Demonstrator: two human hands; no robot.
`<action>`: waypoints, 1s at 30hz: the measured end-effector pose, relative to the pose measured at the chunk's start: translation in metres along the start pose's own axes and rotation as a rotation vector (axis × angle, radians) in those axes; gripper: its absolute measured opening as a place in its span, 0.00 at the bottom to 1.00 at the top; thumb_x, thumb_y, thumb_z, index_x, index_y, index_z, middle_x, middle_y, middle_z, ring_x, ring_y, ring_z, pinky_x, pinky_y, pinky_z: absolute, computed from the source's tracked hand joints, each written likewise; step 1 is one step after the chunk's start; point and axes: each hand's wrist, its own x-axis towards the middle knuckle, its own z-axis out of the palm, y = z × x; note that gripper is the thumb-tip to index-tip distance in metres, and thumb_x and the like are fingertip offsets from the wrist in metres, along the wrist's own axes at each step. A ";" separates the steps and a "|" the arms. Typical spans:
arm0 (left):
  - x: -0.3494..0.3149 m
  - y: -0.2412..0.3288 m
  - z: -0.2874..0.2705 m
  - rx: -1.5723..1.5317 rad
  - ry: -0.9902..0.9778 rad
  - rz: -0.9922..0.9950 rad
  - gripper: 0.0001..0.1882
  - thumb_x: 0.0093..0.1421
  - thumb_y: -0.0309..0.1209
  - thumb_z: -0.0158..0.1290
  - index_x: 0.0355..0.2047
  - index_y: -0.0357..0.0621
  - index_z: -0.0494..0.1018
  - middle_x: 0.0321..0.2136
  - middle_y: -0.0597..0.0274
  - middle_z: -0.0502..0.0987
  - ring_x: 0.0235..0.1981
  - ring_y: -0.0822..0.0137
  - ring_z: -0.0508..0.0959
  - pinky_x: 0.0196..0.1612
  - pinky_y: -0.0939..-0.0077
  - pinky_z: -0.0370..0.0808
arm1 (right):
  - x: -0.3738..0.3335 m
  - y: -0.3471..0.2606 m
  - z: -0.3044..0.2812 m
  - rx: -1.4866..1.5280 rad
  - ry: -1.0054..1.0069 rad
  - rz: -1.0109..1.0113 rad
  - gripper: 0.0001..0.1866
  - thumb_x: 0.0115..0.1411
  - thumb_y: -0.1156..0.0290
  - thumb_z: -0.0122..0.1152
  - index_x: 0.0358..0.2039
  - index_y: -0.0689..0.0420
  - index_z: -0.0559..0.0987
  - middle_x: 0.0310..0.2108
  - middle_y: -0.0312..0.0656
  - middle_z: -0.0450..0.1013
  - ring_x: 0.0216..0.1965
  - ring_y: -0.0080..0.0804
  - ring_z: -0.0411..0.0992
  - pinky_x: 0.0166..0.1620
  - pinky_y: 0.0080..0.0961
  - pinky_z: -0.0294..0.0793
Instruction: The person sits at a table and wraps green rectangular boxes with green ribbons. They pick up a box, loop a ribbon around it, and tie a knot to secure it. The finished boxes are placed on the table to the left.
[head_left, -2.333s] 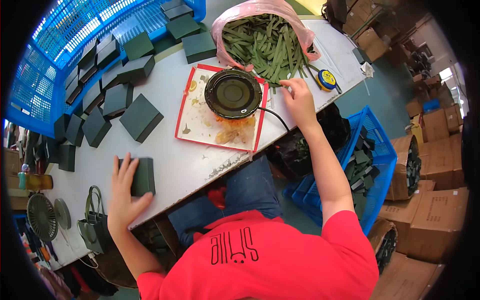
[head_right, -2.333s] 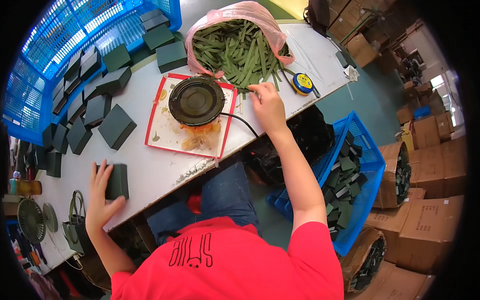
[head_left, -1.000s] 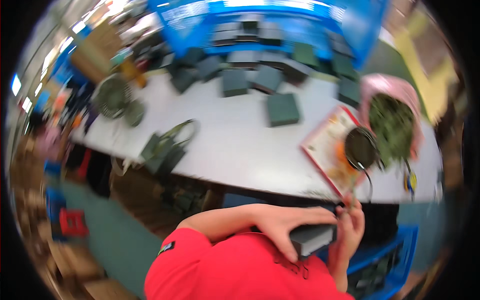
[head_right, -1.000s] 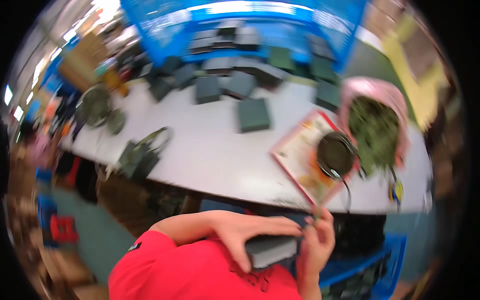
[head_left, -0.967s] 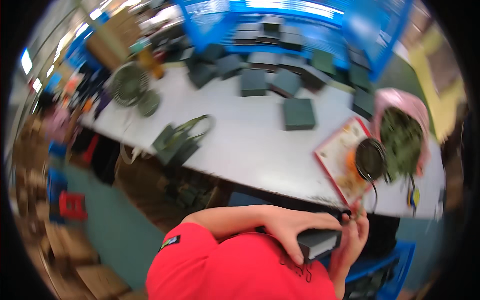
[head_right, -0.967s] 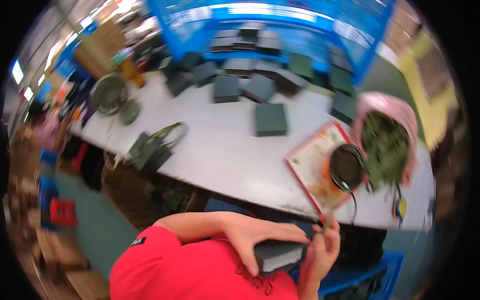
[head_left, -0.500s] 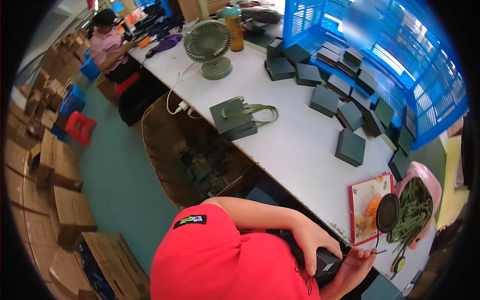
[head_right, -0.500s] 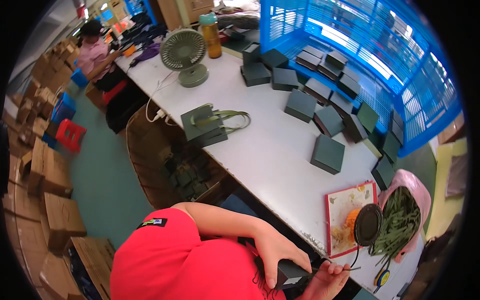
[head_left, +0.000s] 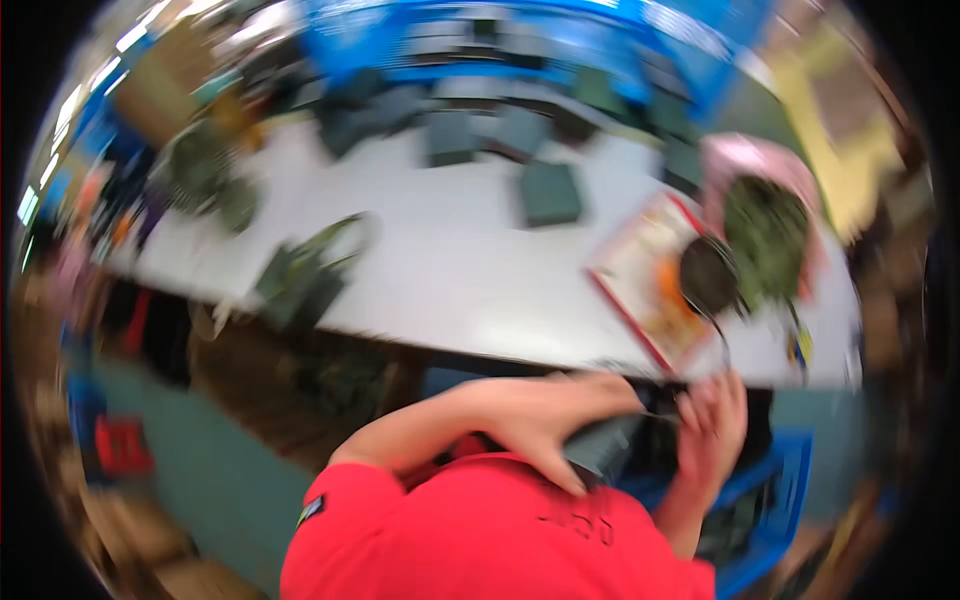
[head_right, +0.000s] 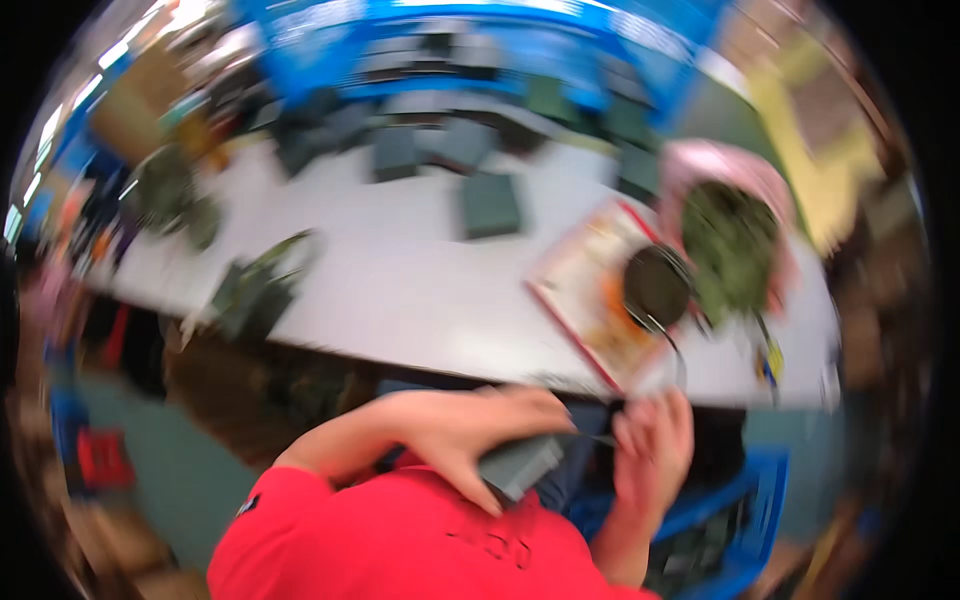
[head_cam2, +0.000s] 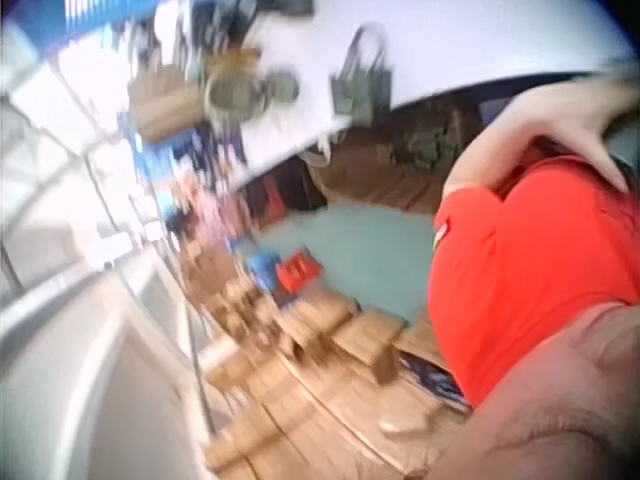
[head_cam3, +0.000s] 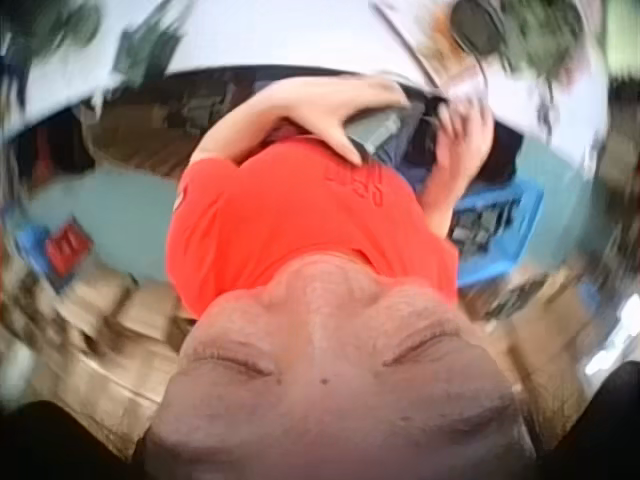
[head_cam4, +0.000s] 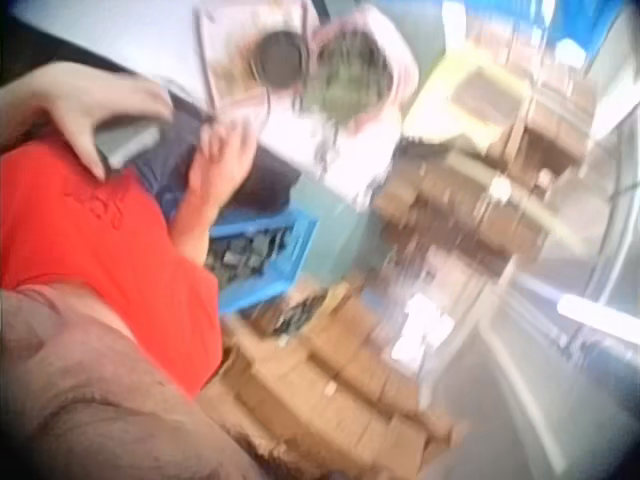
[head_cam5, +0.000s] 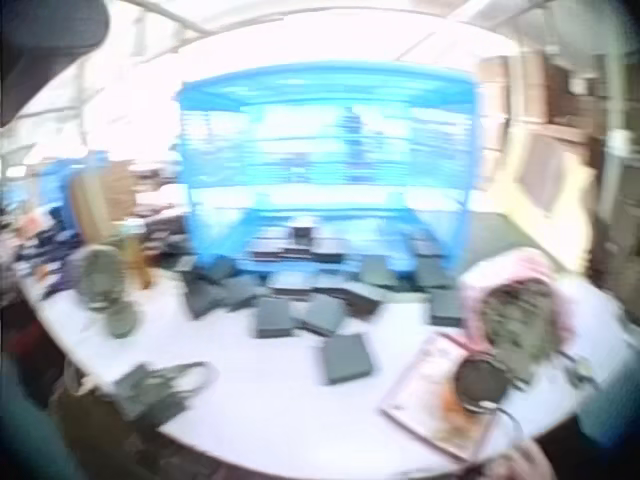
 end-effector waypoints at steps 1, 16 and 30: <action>0.000 0.002 -0.008 0.056 0.062 -0.041 0.55 0.44 0.47 0.71 0.64 0.31 0.57 0.60 0.37 0.62 0.65 0.42 0.59 0.66 0.55 0.59 | 0.001 -0.005 0.014 -0.050 0.118 0.034 0.05 0.69 0.78 0.51 0.44 0.58 0.69 0.24 0.31 0.61 0.19 0.14 0.54 0.22 0.15 0.54; -0.008 -0.031 -0.038 0.806 0.451 -0.537 0.52 0.36 0.37 0.71 0.64 0.44 0.63 0.60 0.59 0.67 0.60 0.52 0.64 0.61 0.54 0.60 | 0.050 0.005 -0.023 -0.216 0.164 0.021 0.07 0.69 0.69 0.57 0.41 0.59 0.73 0.27 0.35 0.72 0.16 0.10 0.53 0.20 0.13 0.52; -0.007 -0.033 -0.043 0.810 0.423 -0.556 0.53 0.35 0.36 0.71 0.65 0.43 0.63 0.60 0.59 0.67 0.59 0.53 0.65 0.62 0.57 0.61 | 0.064 0.011 -0.023 -0.262 0.190 0.000 0.08 0.68 0.68 0.60 0.38 0.59 0.76 0.24 0.34 0.72 0.15 0.10 0.53 0.19 0.13 0.49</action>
